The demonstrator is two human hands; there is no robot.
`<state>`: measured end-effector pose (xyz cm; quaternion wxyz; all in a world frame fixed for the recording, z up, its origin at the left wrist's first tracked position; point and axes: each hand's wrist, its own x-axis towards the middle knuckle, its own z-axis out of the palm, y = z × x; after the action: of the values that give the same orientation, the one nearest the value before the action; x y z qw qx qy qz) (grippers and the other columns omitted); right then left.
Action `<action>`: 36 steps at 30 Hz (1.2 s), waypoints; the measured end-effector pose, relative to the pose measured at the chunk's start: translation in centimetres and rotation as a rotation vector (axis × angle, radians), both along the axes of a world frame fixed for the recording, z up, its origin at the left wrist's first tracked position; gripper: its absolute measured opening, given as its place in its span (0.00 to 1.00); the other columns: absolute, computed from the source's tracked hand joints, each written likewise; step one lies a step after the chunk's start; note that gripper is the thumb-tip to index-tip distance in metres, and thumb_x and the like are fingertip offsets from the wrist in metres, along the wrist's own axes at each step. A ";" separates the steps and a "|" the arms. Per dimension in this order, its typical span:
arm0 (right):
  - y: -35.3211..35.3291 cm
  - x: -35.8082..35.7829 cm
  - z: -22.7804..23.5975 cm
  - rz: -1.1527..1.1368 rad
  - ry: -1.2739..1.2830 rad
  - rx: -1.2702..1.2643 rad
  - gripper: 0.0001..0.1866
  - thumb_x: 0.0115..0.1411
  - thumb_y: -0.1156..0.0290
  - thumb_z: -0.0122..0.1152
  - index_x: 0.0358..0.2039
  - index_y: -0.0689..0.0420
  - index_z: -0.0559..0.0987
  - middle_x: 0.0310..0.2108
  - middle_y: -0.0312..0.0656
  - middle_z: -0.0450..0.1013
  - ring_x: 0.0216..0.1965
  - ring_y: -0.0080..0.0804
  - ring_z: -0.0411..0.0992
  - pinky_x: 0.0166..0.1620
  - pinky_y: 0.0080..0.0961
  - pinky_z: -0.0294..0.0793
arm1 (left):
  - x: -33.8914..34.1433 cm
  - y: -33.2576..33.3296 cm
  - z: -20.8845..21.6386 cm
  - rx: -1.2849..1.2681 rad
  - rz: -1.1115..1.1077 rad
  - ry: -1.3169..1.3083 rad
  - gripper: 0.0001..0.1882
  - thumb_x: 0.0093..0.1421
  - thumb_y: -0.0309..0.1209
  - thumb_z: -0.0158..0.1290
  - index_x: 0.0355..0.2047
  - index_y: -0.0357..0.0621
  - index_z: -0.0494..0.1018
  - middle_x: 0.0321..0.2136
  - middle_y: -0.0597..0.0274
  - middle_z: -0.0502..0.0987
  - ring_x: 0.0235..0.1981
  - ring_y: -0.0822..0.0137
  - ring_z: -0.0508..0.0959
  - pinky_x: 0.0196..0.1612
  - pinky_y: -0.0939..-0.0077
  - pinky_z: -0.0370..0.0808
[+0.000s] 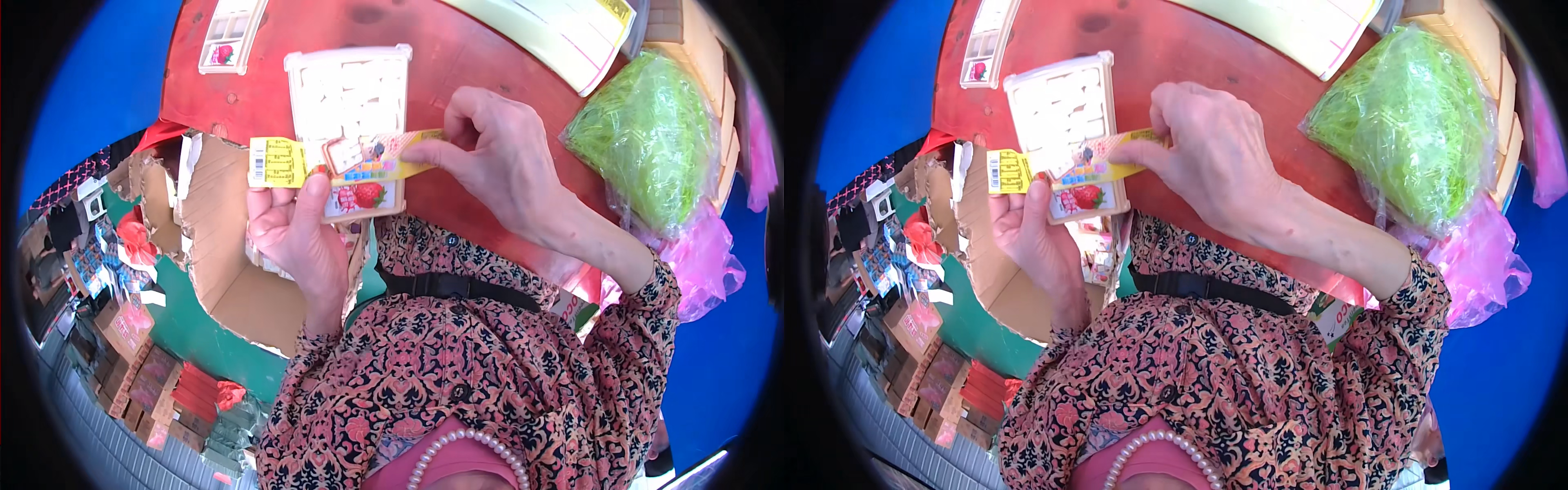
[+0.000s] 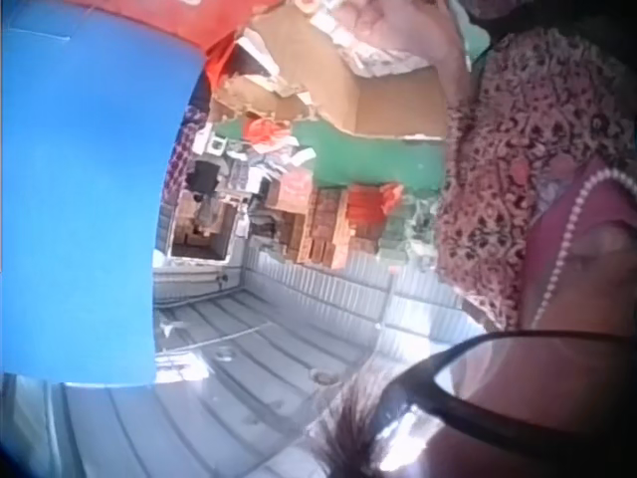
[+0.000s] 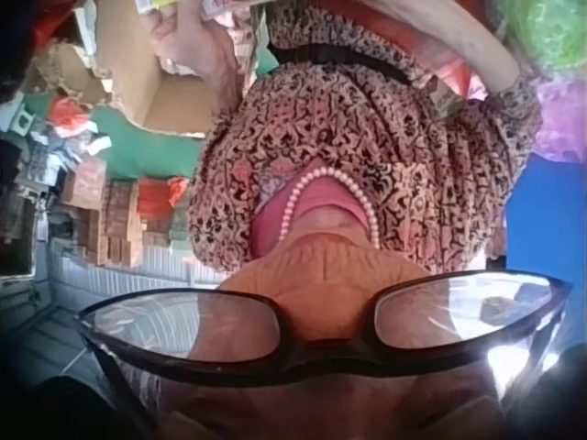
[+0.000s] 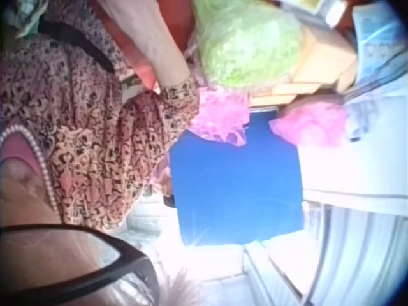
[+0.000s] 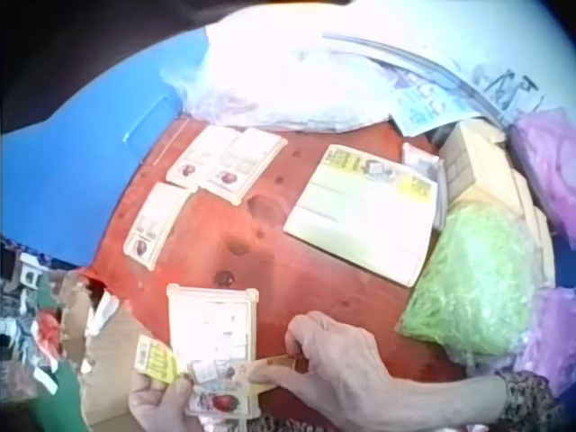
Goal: Apply adhesive labels to small plastic trays containing white cubes.
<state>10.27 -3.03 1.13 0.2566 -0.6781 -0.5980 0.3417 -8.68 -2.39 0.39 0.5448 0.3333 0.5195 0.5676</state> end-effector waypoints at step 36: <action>-5.1 8.2 2.4 0.281 0.540 0.463 0.10 0.51 0.66 0.62 0.30 0.59 0.79 0.30 0.45 0.71 0.32 0.39 0.65 0.37 0.32 0.65 | 7.2 1.2 1.8 0.181 -0.945 -0.293 0.16 0.54 0.36 0.52 0.27 0.32 0.76 0.25 0.55 0.70 0.29 0.65 0.69 0.32 0.75 0.64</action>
<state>18.46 -8.17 3.51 0.5018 -0.3994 -0.6573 0.3957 -1.47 -1.21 2.17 0.7785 0.4949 0.1784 0.3423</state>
